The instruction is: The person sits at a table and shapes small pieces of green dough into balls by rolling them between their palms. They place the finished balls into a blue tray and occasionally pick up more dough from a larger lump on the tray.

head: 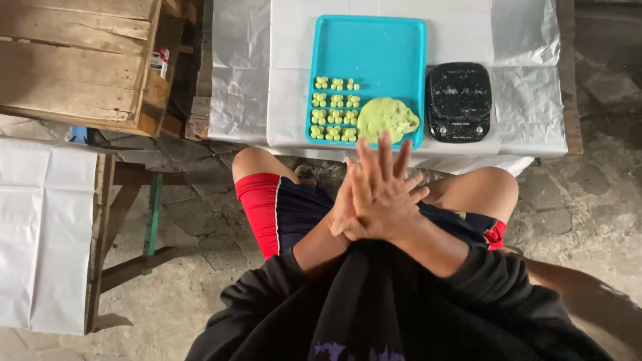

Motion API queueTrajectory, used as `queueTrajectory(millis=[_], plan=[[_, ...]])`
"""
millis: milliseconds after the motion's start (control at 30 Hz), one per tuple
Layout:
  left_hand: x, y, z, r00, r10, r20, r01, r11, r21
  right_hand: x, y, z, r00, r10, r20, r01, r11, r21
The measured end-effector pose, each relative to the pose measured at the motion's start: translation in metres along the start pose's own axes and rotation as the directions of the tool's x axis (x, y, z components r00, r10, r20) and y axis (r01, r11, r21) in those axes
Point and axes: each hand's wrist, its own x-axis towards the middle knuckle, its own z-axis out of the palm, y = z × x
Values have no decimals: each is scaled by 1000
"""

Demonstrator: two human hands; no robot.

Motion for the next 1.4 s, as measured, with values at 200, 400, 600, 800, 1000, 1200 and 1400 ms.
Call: queueTrajectory(millis=[200, 400, 600, 800, 1000, 1200, 1400], plan=[[-10, 71, -27, 229, -967, -112, 462, 209, -862, 14, 41, -18, 924, 375, -77, -186, 616, 765], [-18, 9, 12, 930, 8, -367, 7, 999, 39, 9, 10, -17, 907, 320, 273, -359, 927, 109], [45, 92, -5, -90, -898, -431, 581, 305, -755, -31, -15, 14, 935, 150, 321, -54, 956, -289], [53, 95, 0, -181, -893, -412, 514, 271, -814, -2, 33, -7, 931, 237, 278, -78, 873, -482], [-21, 28, 15, 896, -102, -432, 136, 990, 46, -15, 40, -5, 917, 207, 340, -30, 887, -461], [23, 89, -50, -9, -959, -282, 554, 230, -800, 5, 41, -11, 923, 148, 355, -1, 924, -382], [-2, 73, -55, 183, -969, -164, 553, 239, -798, 35, 56, -40, 893, 411, 184, -448, 778, 441]])
